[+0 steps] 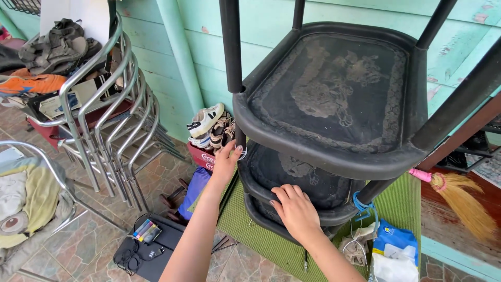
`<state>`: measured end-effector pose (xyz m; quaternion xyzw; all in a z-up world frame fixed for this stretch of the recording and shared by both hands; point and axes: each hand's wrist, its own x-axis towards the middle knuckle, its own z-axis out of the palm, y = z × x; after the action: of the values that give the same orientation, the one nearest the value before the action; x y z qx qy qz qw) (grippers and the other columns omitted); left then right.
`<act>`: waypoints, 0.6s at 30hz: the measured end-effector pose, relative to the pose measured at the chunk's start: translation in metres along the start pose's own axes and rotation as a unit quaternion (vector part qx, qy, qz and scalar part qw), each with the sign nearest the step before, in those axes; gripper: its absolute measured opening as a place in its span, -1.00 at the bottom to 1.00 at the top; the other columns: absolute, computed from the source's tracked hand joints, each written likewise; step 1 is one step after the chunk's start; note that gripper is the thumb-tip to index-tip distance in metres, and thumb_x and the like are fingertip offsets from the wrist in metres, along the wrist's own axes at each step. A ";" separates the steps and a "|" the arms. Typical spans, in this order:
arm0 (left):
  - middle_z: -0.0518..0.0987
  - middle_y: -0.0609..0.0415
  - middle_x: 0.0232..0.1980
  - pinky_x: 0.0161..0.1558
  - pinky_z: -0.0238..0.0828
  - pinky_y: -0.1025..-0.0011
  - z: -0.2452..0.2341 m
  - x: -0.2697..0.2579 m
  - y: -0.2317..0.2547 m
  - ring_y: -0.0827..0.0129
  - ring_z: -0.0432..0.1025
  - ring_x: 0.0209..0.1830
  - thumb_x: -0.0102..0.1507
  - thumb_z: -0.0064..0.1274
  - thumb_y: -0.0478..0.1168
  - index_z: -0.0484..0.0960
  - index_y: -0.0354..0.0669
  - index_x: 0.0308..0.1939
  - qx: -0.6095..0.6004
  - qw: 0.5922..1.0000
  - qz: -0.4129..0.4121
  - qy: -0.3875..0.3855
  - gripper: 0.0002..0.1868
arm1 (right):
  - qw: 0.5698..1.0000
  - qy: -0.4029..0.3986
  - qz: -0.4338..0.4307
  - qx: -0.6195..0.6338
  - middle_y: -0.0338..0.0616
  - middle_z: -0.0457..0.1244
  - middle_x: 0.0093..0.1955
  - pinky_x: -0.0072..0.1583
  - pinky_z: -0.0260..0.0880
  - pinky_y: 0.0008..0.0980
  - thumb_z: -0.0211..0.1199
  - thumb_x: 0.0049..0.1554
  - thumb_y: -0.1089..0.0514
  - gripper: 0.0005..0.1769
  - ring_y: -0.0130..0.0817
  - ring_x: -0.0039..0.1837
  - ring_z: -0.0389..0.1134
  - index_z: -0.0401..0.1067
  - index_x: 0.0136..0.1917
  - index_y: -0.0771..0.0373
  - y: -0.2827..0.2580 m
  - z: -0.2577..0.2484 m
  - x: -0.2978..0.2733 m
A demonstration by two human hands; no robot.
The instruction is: Securing a multi-tier plastic shelf unit using blue string to reinforce or repair it.
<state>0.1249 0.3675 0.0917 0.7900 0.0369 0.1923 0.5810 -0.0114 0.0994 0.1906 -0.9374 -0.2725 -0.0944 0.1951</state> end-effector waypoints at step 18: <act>0.62 0.06 -0.08 -0.10 0.42 0.52 0.009 -0.009 0.036 0.50 0.46 -0.15 0.24 0.19 -0.32 0.47 -0.30 0.17 -0.103 0.993 -0.006 -0.055 -0.57 | 0.847 0.515 0.076 0.107 -0.05 0.14 0.22 0.32 0.19 -0.18 0.28 0.08 0.32 -0.57 -0.10 0.24 0.18 0.22 0.18 0.23 0.061 -0.013 -0.060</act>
<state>0.1136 0.3448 0.1208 0.7349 -0.0100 0.1480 0.6618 -0.0289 0.0178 0.1660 -0.7453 -0.0690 -0.5187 0.4132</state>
